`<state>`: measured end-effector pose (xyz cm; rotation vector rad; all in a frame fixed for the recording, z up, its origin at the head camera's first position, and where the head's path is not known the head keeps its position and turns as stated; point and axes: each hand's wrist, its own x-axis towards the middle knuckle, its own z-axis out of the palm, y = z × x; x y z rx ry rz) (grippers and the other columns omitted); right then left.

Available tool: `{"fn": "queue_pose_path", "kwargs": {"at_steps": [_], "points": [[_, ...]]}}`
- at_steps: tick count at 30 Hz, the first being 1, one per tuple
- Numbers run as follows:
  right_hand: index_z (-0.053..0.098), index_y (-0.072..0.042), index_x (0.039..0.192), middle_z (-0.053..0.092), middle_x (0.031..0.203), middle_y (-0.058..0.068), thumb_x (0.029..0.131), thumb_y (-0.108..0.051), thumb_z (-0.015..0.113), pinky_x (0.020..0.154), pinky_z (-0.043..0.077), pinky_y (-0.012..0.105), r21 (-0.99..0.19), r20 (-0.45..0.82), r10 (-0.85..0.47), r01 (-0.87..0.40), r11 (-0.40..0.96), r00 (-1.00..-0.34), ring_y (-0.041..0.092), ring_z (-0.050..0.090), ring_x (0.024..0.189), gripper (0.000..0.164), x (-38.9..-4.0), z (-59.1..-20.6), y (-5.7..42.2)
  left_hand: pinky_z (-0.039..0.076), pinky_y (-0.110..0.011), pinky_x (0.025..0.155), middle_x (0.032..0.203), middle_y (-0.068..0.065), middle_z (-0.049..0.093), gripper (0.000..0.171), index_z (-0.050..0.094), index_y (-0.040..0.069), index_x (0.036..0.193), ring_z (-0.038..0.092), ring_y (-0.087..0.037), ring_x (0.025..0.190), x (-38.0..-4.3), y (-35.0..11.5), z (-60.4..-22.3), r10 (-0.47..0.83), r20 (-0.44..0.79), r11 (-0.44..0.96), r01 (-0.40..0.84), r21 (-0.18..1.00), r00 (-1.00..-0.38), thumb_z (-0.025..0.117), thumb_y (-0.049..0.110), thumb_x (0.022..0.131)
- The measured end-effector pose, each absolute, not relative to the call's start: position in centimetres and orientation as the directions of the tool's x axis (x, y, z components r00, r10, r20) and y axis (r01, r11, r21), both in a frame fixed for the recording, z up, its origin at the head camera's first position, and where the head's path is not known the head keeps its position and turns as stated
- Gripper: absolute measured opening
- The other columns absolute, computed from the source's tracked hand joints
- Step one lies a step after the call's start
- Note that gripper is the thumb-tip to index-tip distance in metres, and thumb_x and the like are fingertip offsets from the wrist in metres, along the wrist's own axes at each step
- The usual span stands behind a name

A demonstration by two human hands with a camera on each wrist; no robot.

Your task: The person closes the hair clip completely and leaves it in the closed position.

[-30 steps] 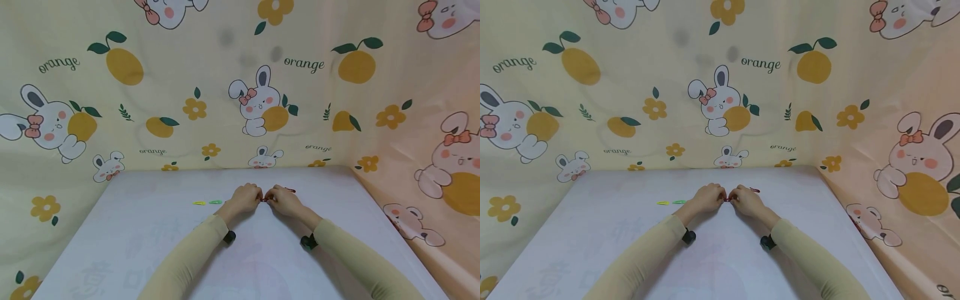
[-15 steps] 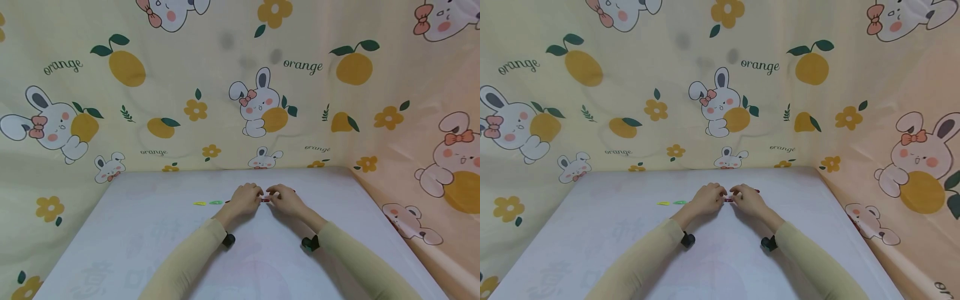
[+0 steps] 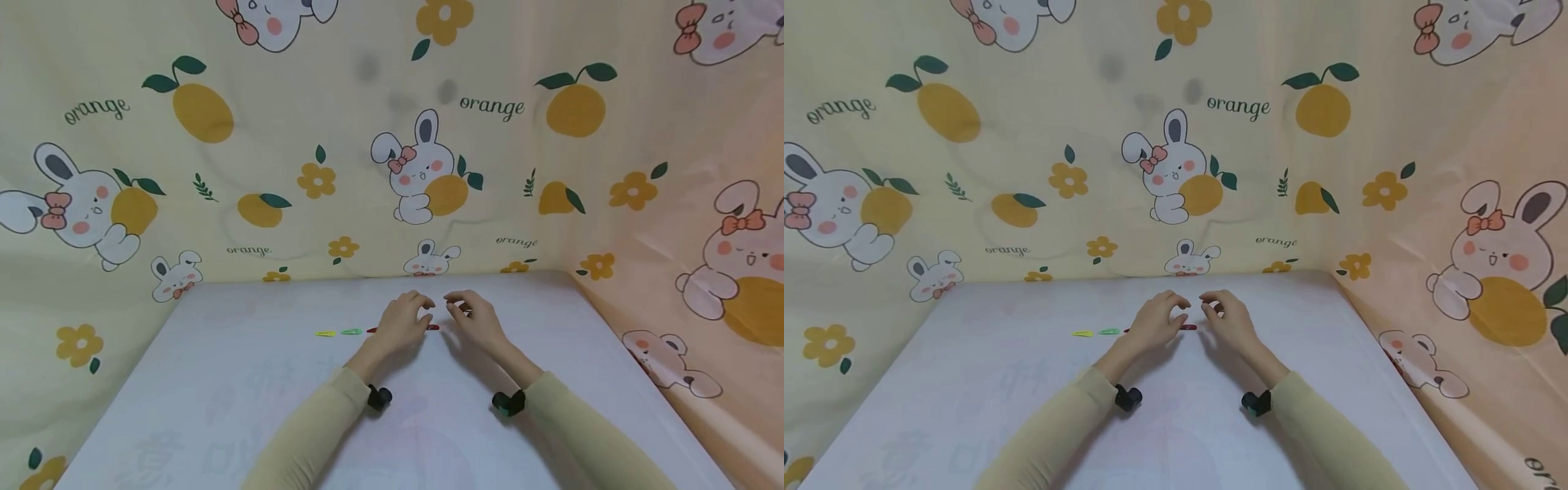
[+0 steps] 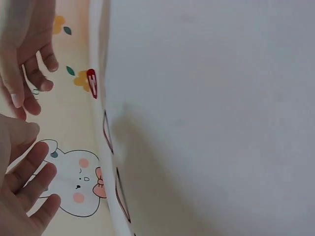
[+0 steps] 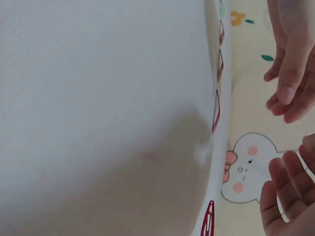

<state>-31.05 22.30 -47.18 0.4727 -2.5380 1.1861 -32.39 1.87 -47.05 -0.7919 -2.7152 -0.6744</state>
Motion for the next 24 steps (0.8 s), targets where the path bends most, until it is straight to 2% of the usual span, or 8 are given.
{"fn": "queue_pose_path", "kwargs": {"at_steps": [7, 17, 24], "points": [[0.069, -0.003, 0.124, 0.070, 0.119, 0.015, 0.102, -0.008, 0.063, 0.083, 0.055, 0.039, -0.702, 0.371, -0.110, -0.356, 0.616, -0.922, 0.026, 0.067, 0.094, 0.023, -31.1, -47.0, 23.8, 0.053, -0.042, 0.093, 0.116, 0.000, 0.069, 0.022, 0.073, 0.016, 0.121, 0.065, -0.023, 0.113, -32.4, 2.1, -46.5, 0.396, 0.400, 0.704, 0.554, 0.446, -0.826, 0.068, 0.021, 0.101], [0.066, -0.003, 0.129, 0.068, 0.125, 0.018, 0.104, -0.010, 0.058, 0.088, 0.051, 0.046, -0.694, 0.276, -0.063, -0.244, 0.677, -0.959, 0.033, 0.065, 0.102, 0.028, -32.1, -48.1, 27.0, 0.052, -0.041, 0.098, 0.120, -0.001, 0.069, 0.023, 0.073, 0.013, 0.122, 0.064, -0.022, 0.117, -32.5, 2.9, -46.2, 0.368, 0.386, 0.677, 0.528, 0.512, -0.846, 0.067, 0.020, 0.102], [0.065, 0.000, 0.129, 0.066, 0.124, 0.020, 0.103, -0.010, 0.059, 0.087, 0.052, 0.048, -0.657, 0.230, -0.074, -0.211, 0.723, -0.970, 0.034, 0.066, 0.101, 0.029, -33.0, -48.5, 28.6, 0.052, -0.039, 0.096, 0.119, -0.001, 0.069, 0.021, 0.073, 0.013, 0.121, 0.065, -0.022, 0.114, -32.9, 3.7, -46.5, 0.355, 0.391, 0.672, 0.523, 0.524, -0.849, 0.067, 0.018, 0.101]]}}
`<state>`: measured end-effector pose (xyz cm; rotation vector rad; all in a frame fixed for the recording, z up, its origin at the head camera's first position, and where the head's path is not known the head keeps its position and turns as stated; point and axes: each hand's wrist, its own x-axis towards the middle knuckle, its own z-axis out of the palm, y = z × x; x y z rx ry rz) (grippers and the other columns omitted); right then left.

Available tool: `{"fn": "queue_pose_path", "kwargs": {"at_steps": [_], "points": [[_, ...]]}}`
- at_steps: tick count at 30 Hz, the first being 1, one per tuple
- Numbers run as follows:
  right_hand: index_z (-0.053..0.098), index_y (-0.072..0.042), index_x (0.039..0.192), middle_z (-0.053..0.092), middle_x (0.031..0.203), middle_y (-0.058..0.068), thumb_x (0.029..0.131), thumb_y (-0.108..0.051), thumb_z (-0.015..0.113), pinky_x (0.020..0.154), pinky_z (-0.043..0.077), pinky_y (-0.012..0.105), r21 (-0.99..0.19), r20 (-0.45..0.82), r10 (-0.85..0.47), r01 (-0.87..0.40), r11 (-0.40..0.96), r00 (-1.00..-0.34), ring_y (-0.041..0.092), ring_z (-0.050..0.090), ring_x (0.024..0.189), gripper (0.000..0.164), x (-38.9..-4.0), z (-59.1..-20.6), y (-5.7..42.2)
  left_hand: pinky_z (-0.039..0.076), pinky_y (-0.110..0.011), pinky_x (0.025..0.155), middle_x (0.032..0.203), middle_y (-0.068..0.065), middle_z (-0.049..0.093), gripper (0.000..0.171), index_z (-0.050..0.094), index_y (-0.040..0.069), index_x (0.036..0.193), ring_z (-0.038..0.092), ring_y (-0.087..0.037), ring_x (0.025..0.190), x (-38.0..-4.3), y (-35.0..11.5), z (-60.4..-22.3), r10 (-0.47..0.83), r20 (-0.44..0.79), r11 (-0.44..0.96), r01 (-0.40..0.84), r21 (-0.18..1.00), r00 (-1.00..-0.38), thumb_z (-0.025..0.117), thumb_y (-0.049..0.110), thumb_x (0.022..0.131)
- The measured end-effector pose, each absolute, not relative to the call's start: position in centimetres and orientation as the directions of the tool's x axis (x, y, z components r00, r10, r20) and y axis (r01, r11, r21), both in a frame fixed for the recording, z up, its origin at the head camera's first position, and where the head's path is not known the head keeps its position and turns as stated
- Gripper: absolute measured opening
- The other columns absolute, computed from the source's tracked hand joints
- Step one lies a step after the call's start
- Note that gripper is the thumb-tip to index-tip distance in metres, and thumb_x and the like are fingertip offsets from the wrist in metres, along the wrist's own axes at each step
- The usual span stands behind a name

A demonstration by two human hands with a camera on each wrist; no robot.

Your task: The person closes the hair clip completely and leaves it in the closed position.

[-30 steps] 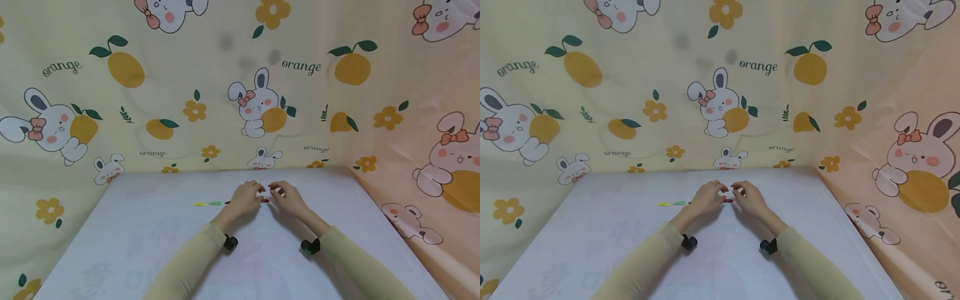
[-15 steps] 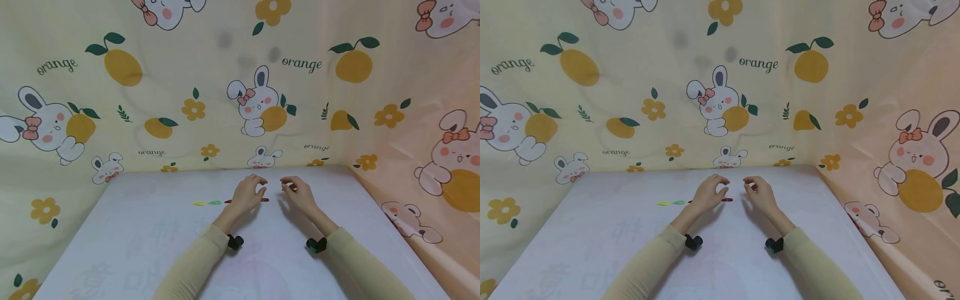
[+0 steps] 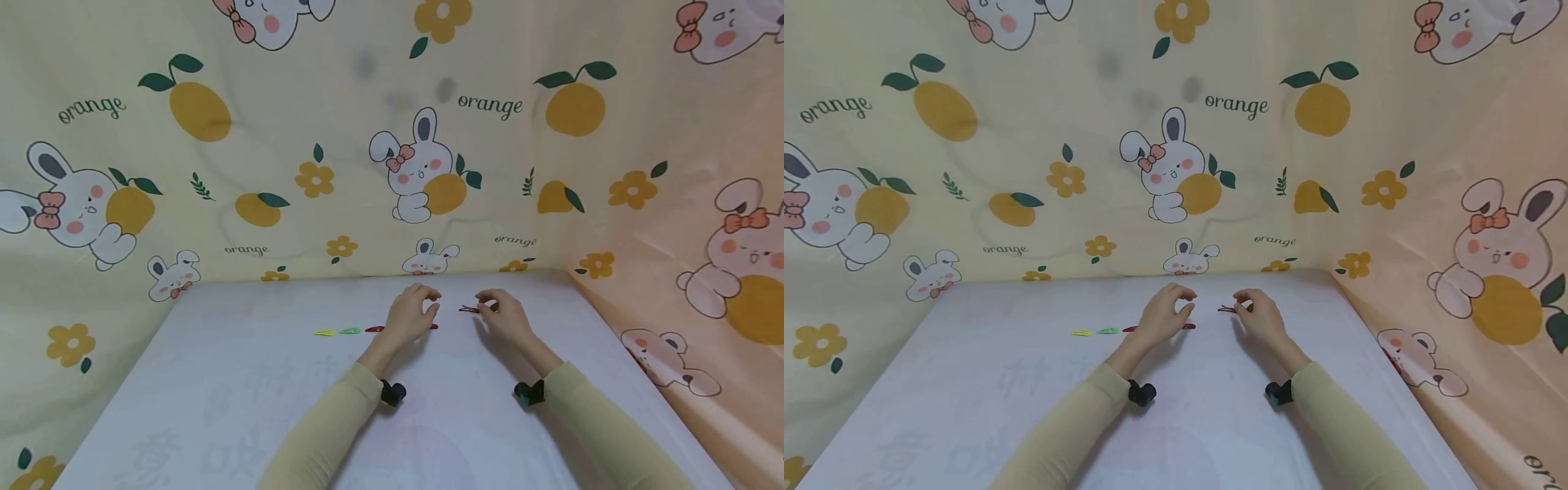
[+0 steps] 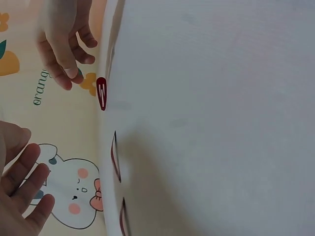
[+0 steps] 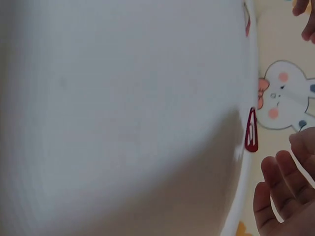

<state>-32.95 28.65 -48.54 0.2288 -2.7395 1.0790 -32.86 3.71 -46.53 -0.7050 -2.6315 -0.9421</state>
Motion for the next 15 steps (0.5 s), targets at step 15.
{"fn": "queue_pose_path", "kwargs": {"at_steps": [15], "points": [[0.070, -0.002, 0.122, 0.070, 0.118, 0.015, 0.099, -0.011, 0.066, 0.087, 0.054, 0.045, -0.574, 0.095, -0.121, -0.154, 0.804, -0.988, 0.028, 0.064, 0.098, 0.025, -34.7, -49.1, 29.1, 0.052, -0.033, 0.095, 0.117, 0.000, 0.069, 0.022, 0.072, 0.015, 0.123, 0.065, -0.017, 0.111, -34.3, 5.5, -46.9, 0.351, 0.324, 0.720, 0.474, 0.507, -0.879, 0.067, 0.022, 0.102]]}}
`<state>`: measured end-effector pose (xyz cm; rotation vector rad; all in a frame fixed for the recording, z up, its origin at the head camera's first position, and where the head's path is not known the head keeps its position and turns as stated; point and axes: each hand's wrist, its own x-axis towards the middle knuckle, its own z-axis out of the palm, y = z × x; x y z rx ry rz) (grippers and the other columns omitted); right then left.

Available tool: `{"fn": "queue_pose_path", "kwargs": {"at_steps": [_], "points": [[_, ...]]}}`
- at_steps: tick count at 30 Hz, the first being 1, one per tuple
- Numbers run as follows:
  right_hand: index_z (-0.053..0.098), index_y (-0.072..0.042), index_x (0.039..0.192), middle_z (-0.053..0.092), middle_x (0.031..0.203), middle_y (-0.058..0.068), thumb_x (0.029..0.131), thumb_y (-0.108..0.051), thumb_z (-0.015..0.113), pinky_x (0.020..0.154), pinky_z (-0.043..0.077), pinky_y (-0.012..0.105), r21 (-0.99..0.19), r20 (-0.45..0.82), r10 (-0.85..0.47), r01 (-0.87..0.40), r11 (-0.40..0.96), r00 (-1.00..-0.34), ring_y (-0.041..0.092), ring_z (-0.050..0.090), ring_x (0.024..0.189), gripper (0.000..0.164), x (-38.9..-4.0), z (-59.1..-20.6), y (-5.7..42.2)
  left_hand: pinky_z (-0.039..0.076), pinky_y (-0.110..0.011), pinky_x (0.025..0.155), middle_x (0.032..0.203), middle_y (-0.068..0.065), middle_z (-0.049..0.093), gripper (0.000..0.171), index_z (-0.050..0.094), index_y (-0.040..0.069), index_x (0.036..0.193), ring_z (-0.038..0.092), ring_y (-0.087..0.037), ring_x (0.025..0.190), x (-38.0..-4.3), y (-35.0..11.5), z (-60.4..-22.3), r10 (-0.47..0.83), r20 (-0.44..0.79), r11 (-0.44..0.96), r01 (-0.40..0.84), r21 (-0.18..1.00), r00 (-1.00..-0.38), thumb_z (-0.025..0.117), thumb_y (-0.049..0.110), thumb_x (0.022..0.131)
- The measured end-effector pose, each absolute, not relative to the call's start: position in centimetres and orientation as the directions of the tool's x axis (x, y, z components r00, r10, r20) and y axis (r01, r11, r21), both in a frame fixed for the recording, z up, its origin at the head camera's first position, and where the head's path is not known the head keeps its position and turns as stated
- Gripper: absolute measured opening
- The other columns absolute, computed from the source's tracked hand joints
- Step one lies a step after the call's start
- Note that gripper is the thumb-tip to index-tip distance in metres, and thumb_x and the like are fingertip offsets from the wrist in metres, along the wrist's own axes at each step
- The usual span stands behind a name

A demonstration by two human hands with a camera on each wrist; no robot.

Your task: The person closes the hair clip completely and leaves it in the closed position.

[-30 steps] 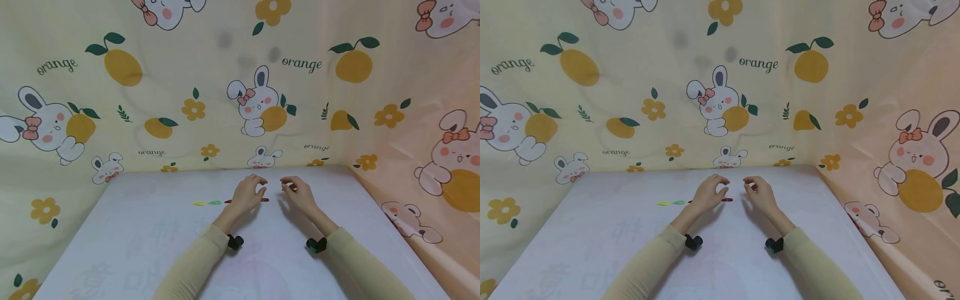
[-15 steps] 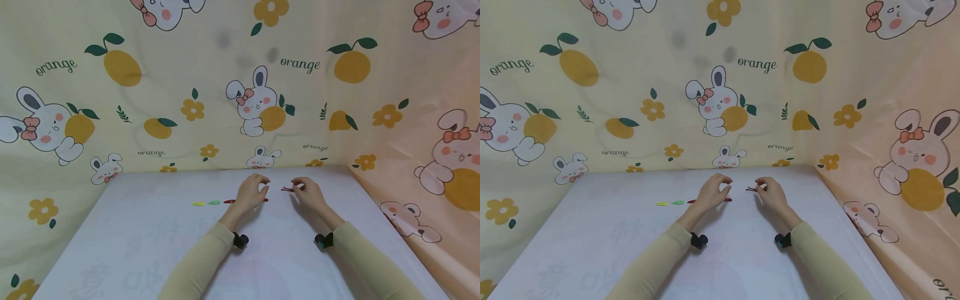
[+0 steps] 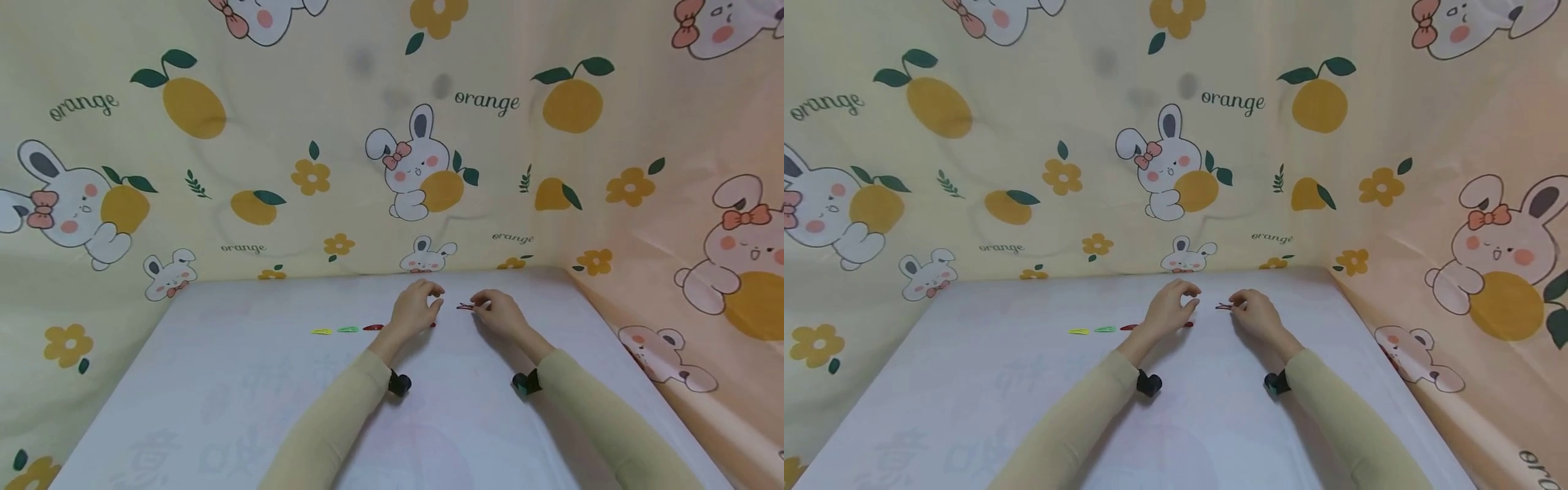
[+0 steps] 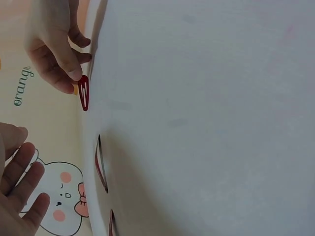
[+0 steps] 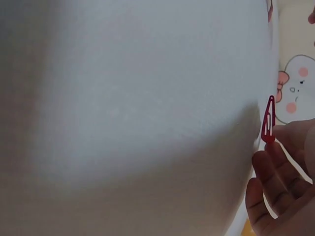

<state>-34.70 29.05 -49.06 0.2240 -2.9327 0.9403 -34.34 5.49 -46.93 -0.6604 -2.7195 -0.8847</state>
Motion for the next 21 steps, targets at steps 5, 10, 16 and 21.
{"fn": "queue_pose_path", "kwargs": {"at_steps": [5, 10, 16, 21], "points": [[0.071, -0.002, 0.119, 0.070, 0.113, 0.015, 0.099, -0.009, 0.065, 0.085, 0.053, 0.045, -0.565, 0.071, -0.123, -0.142, 0.812, -0.990, 0.028, 0.063, 0.096, 0.022, -34.8, -48.9, 28.7, 0.052, -0.034, 0.096, 0.118, 0.001, 0.069, 0.023, 0.072, 0.016, 0.124, 0.065, -0.017, 0.113, -35.2, 5.9, -47.1, 0.368, 0.306, 0.732, 0.477, 0.487, -0.878, 0.066, 0.023, 0.103], [0.073, -0.003, 0.116, 0.070, 0.108, 0.014, 0.098, -0.008, 0.065, 0.084, 0.053, 0.045, -0.548, 0.073, -0.124, -0.143, 0.824, -0.990, 0.028, 0.063, 0.094, 0.020, -35.1, -49.0, 28.5, 0.053, -0.035, 0.094, 0.117, 0.000, 0.069, 0.022, 0.072, 0.016, 0.123, 0.065, -0.019, 0.112, -35.6, 6.4, -46.9, 0.389, 0.301, 0.734, 0.491, 0.470, -0.870, 0.066, 0.023, 0.102], [0.074, -0.002, 0.114, 0.071, 0.107, 0.014, 0.098, -0.006, 0.065, 0.083, 0.053, 0.046, -0.543, 0.086, -0.127, -0.154, 0.826, -0.988, 0.028, 0.064, 0.094, 0.018, -35.1, -49.0, 28.5, 0.053, -0.036, 0.092, 0.117, 0.000, 0.069, 0.022, 0.073, 0.015, 0.122, 0.066, -0.020, 0.112, -36.0, 7.1, -46.9, 0.412, 0.278, 0.747, 0.496, 0.443, -0.868, 0.066, 0.023, 0.102], [0.074, -0.002, 0.112, 0.071, 0.105, 0.014, 0.098, -0.004, 0.065, 0.080, 0.053, 0.045, -0.547, 0.105, -0.132, -0.168, 0.820, -0.986, 0.027, 0.064, 0.091, 0.017, -35.1, -49.0, 28.4, 0.053, -0.036, 0.092, 0.118, 0.000, 0.069, 0.022, 0.073, 0.015, 0.122, 0.065, -0.020, 0.112, -36.0, 7.6, -46.9, 0.421, 0.250, 0.753, 0.489, 0.440, -0.872, 0.066, 0.022, 0.102]]}}
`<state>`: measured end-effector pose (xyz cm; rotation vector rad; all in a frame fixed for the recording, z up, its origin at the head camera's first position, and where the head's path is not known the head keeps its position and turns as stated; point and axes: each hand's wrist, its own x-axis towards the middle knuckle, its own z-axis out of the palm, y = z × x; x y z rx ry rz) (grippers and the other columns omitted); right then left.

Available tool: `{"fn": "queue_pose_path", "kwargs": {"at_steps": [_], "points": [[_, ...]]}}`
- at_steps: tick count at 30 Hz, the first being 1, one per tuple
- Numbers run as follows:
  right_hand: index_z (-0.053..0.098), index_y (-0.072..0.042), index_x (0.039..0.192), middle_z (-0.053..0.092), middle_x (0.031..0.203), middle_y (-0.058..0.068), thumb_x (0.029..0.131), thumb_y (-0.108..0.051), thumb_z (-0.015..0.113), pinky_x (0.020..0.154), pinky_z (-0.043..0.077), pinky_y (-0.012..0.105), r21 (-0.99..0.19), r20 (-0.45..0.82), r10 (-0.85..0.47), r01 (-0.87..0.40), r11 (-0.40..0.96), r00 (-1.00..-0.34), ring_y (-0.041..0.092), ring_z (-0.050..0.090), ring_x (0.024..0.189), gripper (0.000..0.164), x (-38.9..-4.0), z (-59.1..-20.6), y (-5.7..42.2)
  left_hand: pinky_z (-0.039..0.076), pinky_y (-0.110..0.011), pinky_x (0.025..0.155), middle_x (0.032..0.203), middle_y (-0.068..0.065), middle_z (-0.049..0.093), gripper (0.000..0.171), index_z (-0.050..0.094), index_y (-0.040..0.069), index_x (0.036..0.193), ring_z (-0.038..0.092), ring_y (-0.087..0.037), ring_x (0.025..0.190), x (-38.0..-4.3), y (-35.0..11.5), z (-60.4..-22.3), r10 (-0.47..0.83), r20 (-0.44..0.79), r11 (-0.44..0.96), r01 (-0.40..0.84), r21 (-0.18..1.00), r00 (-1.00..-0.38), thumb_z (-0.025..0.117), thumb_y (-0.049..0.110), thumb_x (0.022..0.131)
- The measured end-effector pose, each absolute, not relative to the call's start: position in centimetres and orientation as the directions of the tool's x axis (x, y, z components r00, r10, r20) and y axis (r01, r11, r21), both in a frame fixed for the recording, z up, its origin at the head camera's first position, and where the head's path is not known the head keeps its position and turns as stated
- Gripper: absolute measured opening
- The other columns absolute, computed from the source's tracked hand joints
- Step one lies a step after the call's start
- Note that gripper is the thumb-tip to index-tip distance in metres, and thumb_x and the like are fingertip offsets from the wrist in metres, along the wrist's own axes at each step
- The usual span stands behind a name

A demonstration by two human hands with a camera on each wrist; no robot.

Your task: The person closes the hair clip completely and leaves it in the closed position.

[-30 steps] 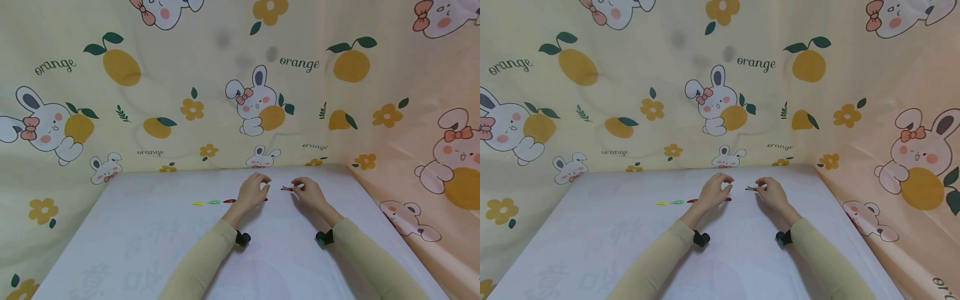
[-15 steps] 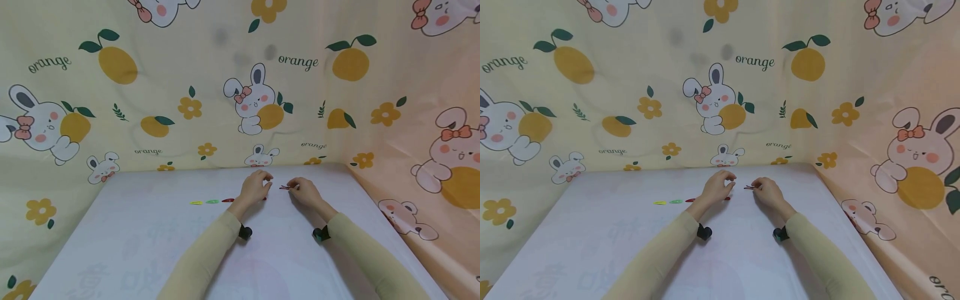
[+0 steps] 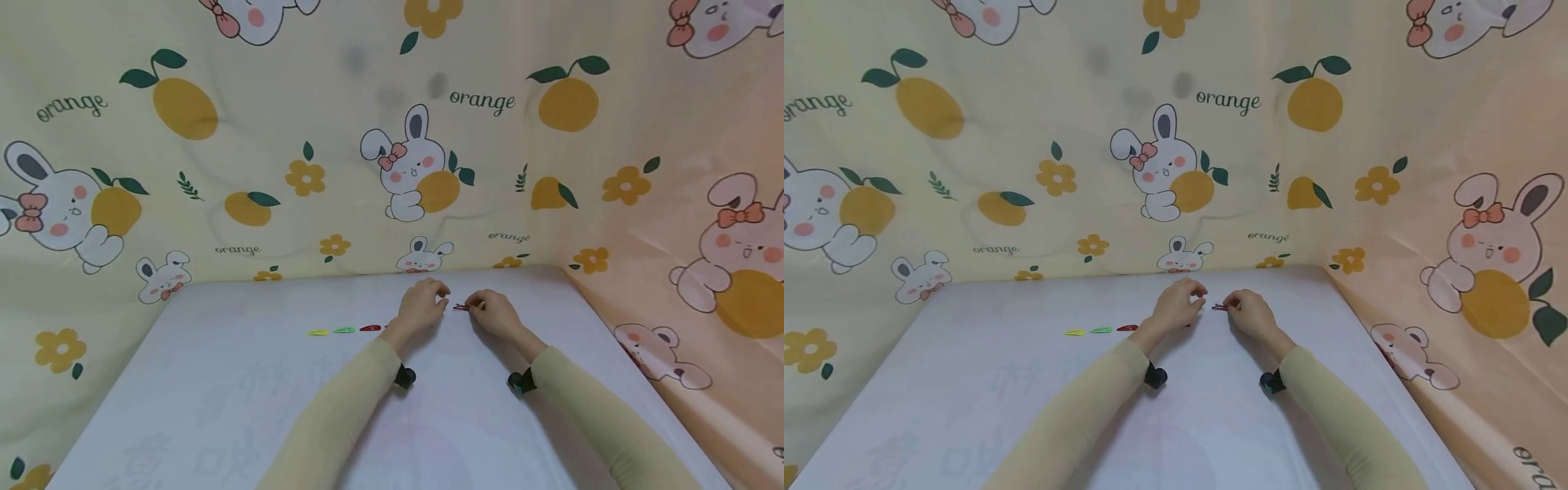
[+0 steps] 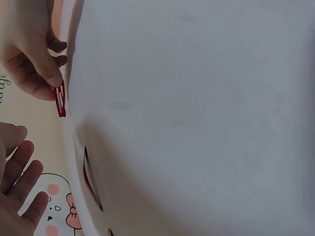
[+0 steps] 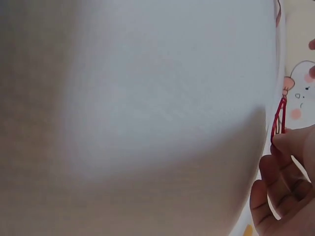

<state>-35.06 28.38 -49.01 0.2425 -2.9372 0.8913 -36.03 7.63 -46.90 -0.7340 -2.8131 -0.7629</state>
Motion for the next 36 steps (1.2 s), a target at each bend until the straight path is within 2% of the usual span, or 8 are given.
{"fn": "queue_pose_path", "kwargs": {"at_steps": [9, 20, 28, 36], "points": [[0.075, -0.002, 0.110, 0.071, 0.104, 0.013, 0.097, -0.004, 0.066, 0.079, 0.052, 0.041, -0.559, 0.163, -0.134, -0.203, 0.804, -0.978, 0.025, 0.062, 0.089, 0.016, -34.4, -48.6, 27.7, 0.051, -0.038, 0.095, 0.115, 0.001, 0.070, 0.020, 0.073, 0.016, 0.120, 0.064, -0.019, 0.112, -35.9, 8.3, -47.2, 0.441, 0.230, 0.775, 0.497, 0.390, -0.868, 0.067, 0.021, 0.101], [0.075, -0.003, 0.106, 0.072, 0.103, 0.012, 0.094, -0.001, 0.067, 0.073, 0.050, 0.035, -0.583, 0.237, -0.141, -0.257, 0.771, -0.961, 0.022, 0.063, 0.083, 0.015, -33.6, -48.2, 26.6, 0.052, -0.038, 0.090, 0.111, 0.001, 0.070, 0.016, 0.074, 0.016, 0.116, 0.065, -0.018, 0.106, -35.8, 8.3, -47.5, 0.452, 0.226, 0.777, 0.505, 0.374, -0.863, 0.066, 0.019, 0.102], [0.075, -0.003, 0.108, 0.071, 0.105, 0.012, 0.096, -0.001, 0.065, 0.076, 0.053, 0.039, -0.589, 0.278, -0.141, -0.284, 0.757, -0.950, 0.025, 0.065, 0.087, 0.016, -33.2, -48.4, 26.3, 0.052, -0.038, 0.092, 0.112, 0.001, 0.071, 0.015, 0.074, 0.016, 0.114, 0.066, -0.018, 0.107, -35.5, 8.1, -47.3, 0.456, 0.221, 0.778, 0.506, 0.371, -0.862, 0.064, 0.018, 0.103], [0.075, -0.002, 0.108, 0.071, 0.106, 0.014, 0.096, 0.000, 0.067, 0.079, 0.055, 0.042, -0.630, 0.356, -0.118, -0.331, 0.703, -0.927, 0.028, 0.067, 0.089, 0.015, -32.7, -48.0, 25.6, 0.054, -0.037, 0.089, 0.108, 0.000, 0.071, 0.013, 0.075, 0.015, 0.109, 0.066, -0.019, 0.104, -35.2, 7.2, -46.9, 0.445, 0.304, 0.744, 0.536, 0.398, -0.843, 0.065, 0.014, 0.100]]}}
